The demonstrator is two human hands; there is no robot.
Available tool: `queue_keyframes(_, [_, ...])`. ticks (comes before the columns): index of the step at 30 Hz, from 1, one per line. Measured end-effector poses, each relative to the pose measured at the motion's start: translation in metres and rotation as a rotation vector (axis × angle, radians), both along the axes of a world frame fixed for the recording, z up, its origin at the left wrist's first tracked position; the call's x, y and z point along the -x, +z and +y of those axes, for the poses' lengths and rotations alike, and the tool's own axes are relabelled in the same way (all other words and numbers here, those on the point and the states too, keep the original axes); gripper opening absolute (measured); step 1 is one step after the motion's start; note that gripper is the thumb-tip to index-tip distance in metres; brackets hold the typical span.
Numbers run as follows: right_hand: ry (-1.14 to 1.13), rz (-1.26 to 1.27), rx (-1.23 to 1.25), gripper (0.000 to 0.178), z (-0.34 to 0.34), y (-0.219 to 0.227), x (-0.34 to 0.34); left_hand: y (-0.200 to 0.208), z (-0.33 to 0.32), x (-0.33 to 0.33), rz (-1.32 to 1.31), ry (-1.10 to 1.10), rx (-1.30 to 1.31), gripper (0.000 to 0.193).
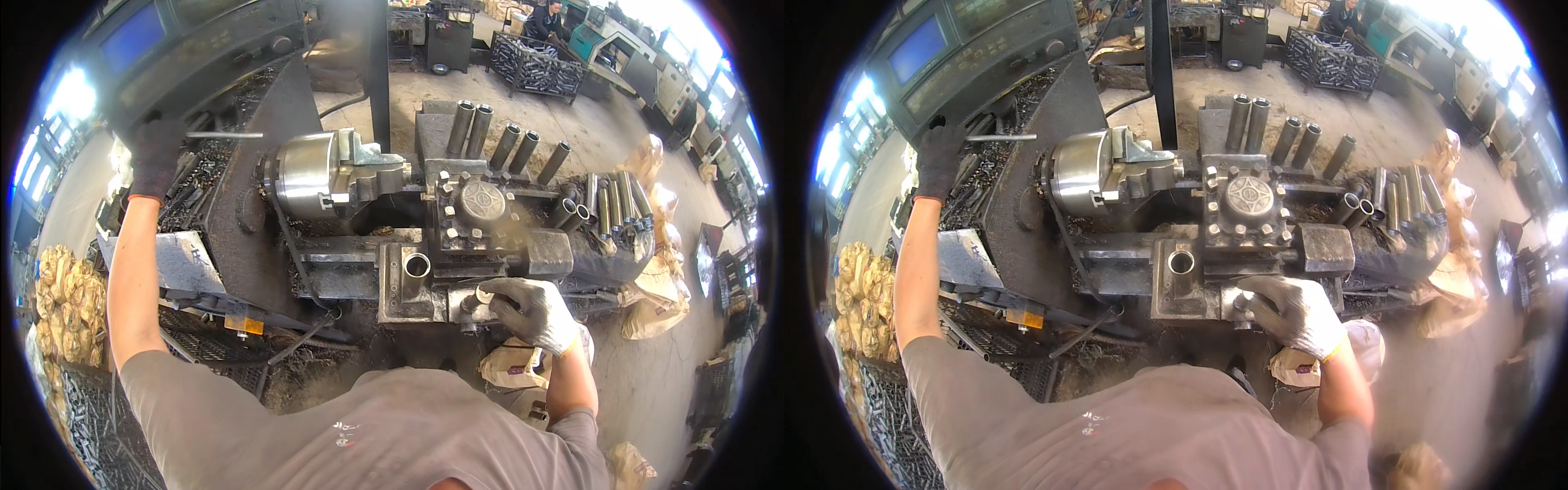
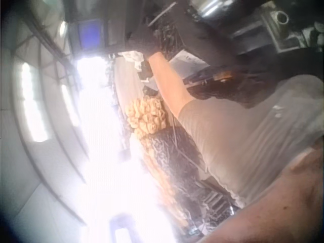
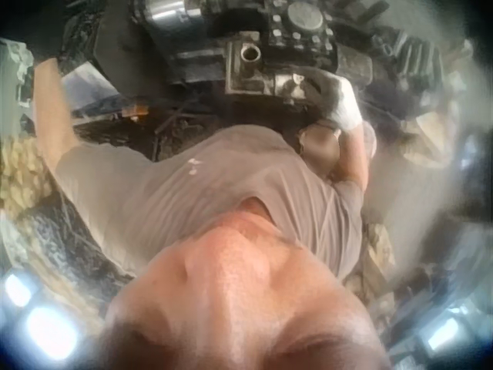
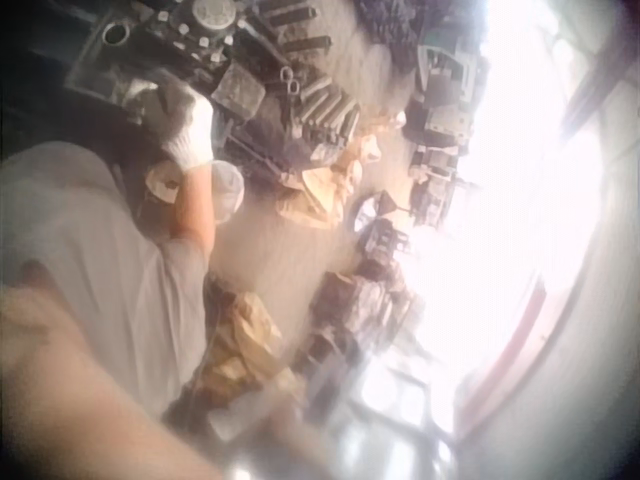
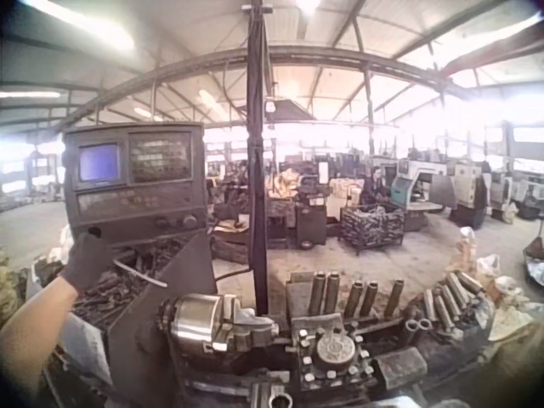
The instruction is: The person operates a metal lathe in a workshop, repeatedly loading cylindrical metal parts into the chuck, tightening the jaws, and adjusting the tool post. The person also uses a file to deburr a small metal piece on a separate stand before returning to the lathe.
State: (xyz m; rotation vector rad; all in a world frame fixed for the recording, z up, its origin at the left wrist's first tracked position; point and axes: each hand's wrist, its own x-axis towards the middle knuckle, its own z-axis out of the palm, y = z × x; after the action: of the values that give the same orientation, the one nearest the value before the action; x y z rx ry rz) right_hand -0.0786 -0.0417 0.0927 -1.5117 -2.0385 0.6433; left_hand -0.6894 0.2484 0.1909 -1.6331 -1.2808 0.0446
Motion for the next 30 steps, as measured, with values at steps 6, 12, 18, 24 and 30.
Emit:
queue_keyframes(6, [0.088, 0.031, -0.564, 0.033, 0.009, 0.053, 0.005, 0.049, -0.064, -0.112, 0.04, -0.494, -0.115, 0.037])
queue_keyframes(12, [-0.05, -0.43, -0.854, 0.06, 0.079, 0.1, -0.004, 0.035, -0.077, -0.298, -0.162, -0.933, 0.089, 0.032])
queue_keyframes(18, [-0.066, -0.262, -0.44, 0.018, 0.137, 0.066, -0.031, -0.009, -0.049, -0.409, -0.37, -0.956, 0.358, 0.028])
queue_keyframes(24, [-0.005, -0.281, -0.219, 0.019, 0.15, 0.053, -0.053, -0.05, -0.026, -0.422, -0.518, -0.995, 0.55, 0.023])
queue_keyframes(30, [-0.059, -0.361, -0.092, 0.024, 0.14, 0.052, -0.027, -0.069, -0.014, -0.429, -0.655, -1.063, 0.63, 0.017])
